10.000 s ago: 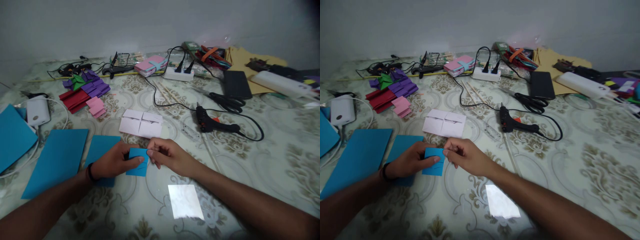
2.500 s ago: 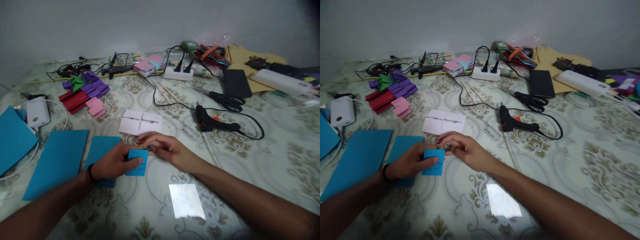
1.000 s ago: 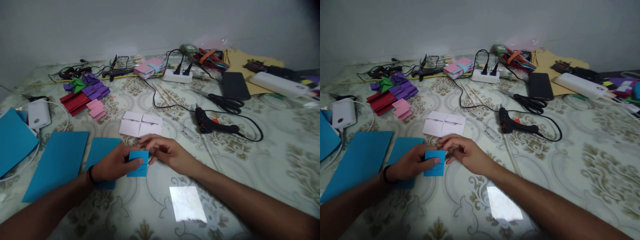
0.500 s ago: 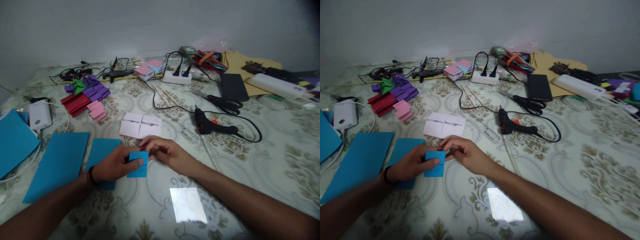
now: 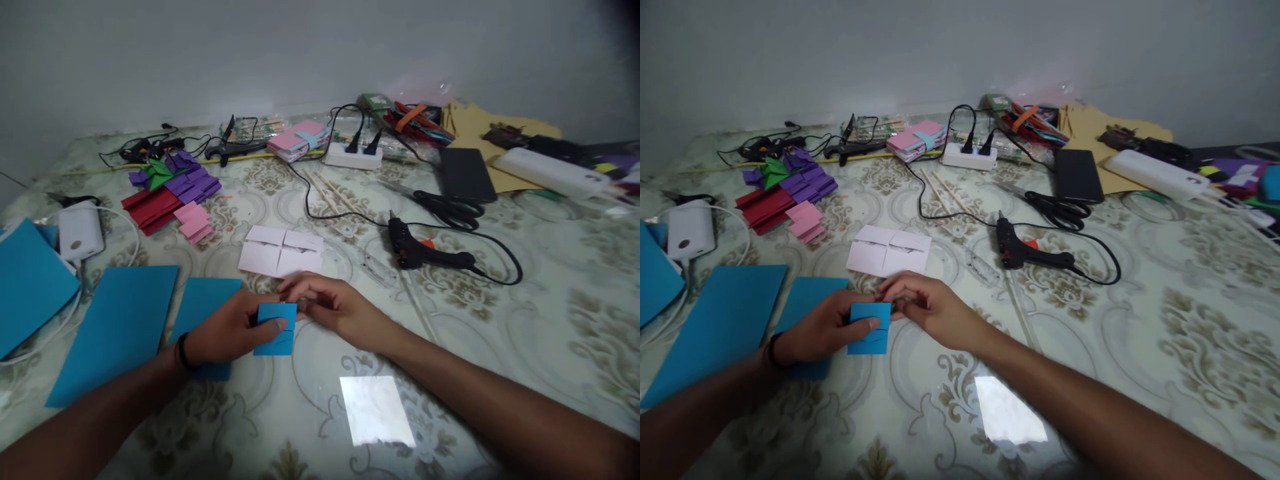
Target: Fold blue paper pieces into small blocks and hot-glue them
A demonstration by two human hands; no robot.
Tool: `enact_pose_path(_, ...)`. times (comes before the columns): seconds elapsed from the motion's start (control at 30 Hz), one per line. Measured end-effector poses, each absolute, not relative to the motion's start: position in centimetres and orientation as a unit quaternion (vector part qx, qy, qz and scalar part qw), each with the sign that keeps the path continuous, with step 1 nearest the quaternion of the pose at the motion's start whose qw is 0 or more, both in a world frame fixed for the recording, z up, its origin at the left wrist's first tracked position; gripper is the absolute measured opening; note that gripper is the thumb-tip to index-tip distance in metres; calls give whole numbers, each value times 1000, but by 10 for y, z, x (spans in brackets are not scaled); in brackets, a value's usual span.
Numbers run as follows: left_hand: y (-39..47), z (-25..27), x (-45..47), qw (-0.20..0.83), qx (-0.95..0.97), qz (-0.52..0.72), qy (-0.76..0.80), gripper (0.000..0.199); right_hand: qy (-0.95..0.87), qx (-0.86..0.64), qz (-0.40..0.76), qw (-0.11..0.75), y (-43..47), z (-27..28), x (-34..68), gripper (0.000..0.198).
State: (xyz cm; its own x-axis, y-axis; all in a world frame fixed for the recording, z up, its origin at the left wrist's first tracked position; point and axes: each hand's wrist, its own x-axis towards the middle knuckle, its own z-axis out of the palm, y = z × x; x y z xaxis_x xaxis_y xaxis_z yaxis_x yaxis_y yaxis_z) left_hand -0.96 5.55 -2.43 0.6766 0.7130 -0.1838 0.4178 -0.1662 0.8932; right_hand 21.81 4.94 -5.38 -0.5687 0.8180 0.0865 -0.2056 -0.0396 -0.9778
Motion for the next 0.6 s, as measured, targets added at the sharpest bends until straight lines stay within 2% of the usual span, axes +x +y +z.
enact_pose_path(0.3, 55, -23, -10, 539, 741, 137, 375, 36, -601, -265, 657, 370, 50, -55, 221, 40)
enact_pose_path(0.5, 55, -23, -9, 523, 748, 135, 384, 32, -610, -271, 633, 393, 51, -58, 218, 19)
enact_pose_path(0.6, 55, -23, -9, 525, 745, 130, 391, 31, -617, -269, 628, 391, 51, -57, 218, 17)
